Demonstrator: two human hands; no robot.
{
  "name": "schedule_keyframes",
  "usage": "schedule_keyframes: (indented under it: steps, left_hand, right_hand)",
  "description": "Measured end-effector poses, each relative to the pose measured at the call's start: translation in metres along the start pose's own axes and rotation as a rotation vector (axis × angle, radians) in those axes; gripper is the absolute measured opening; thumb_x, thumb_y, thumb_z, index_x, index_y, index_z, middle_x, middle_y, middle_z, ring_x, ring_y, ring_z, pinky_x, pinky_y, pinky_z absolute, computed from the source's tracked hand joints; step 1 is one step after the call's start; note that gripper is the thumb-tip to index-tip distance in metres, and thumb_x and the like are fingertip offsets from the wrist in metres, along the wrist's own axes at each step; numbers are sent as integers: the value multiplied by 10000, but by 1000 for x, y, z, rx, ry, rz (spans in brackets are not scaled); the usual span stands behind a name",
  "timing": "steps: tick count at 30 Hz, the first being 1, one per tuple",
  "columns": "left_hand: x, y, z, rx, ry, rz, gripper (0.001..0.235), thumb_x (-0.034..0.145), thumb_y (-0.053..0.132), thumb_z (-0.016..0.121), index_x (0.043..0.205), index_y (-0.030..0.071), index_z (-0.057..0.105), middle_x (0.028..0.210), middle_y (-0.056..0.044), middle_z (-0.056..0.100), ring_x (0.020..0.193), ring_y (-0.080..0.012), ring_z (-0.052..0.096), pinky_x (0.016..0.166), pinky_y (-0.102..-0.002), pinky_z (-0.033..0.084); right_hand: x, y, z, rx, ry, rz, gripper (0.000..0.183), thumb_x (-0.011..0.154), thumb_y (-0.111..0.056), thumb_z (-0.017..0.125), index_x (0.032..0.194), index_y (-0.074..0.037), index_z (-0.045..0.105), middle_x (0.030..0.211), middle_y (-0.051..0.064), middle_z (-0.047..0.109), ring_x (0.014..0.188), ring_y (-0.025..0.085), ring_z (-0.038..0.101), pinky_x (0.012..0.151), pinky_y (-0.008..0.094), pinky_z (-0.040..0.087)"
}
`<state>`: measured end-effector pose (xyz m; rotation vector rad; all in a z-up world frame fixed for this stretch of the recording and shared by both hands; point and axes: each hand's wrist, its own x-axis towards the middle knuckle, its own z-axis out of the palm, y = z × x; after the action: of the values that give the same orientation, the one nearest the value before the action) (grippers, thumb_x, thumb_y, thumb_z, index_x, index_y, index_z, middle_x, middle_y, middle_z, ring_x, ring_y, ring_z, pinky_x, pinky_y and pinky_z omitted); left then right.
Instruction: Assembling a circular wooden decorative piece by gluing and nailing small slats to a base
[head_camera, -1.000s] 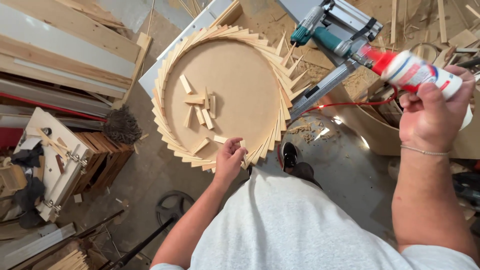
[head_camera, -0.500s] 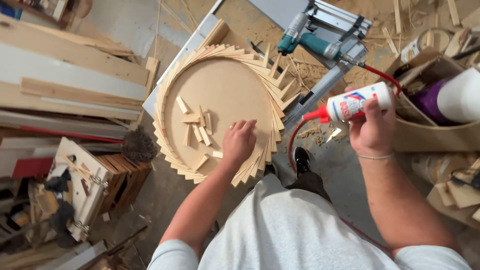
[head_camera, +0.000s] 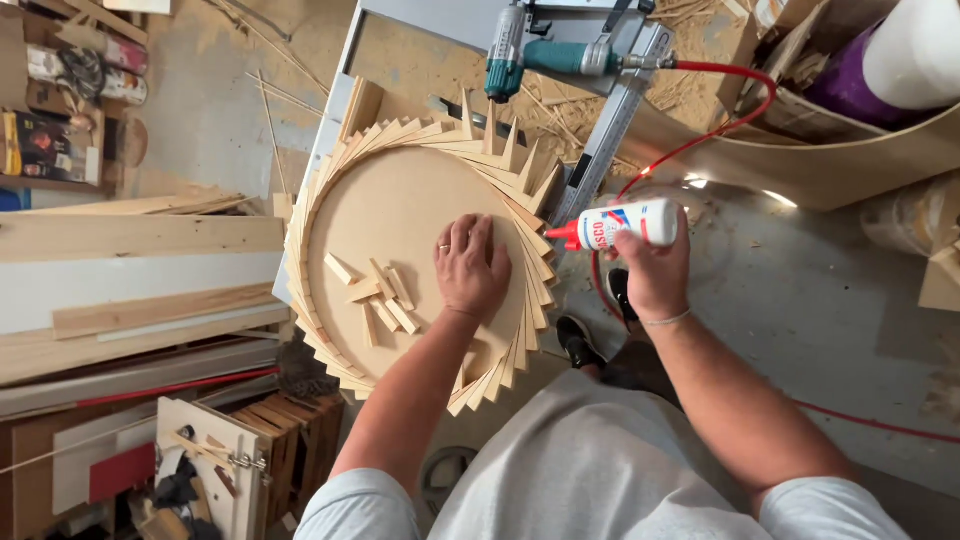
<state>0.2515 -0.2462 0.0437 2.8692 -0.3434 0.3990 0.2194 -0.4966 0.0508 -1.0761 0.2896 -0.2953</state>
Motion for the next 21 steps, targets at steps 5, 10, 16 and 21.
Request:
schedule_keyframes:
  steps: [5, 10, 16, 21]
  left_hand:
    - [-1, 2, -3, -27, -4, -20, 486, 809, 370, 683, 1247, 161, 664, 1232, -74, 600, 1186, -330, 582, 1009, -455, 471]
    - [-4, 1, 1, -35, 3, -24, 498, 806, 386, 687, 1253, 169, 649, 1241, -66, 590, 1203, -327, 570, 1022, -455, 459]
    - [-4, 1, -1, -53, -10, -36, 494, 803, 385, 686, 1245, 168, 649, 1247, -65, 587, 1201, -327, 568, 1020, -459, 458]
    - [-3, 2, -4, -46, -15, -36, 487, 810, 389, 683, 1241, 165, 650, 1244, -62, 586, 1200, -319, 568, 1022, -451, 455]
  right_hand:
    - [-25, 22, 2, -61, 30, -148, 500, 898, -117, 782, 1258, -22, 448, 1215, 262, 678, 961, 257, 695, 644, 304, 584]
    - [-42, 45, 3, -122, 73, -268, 500, 896, -30, 787, 1244, 32, 432, 1228, 323, 647, 1155, 397, 670, 851, 451, 577]
    - [-50, 46, 9, -164, 105, -354, 503, 916, -66, 780, 1258, 40, 426, 1244, 322, 629, 1191, 432, 641, 938, 508, 527]
    - [-56, 41, 15, -199, 103, -366, 476, 926, -74, 768, 1240, 40, 430, 1244, 307, 633, 1191, 411, 641, 941, 521, 516]
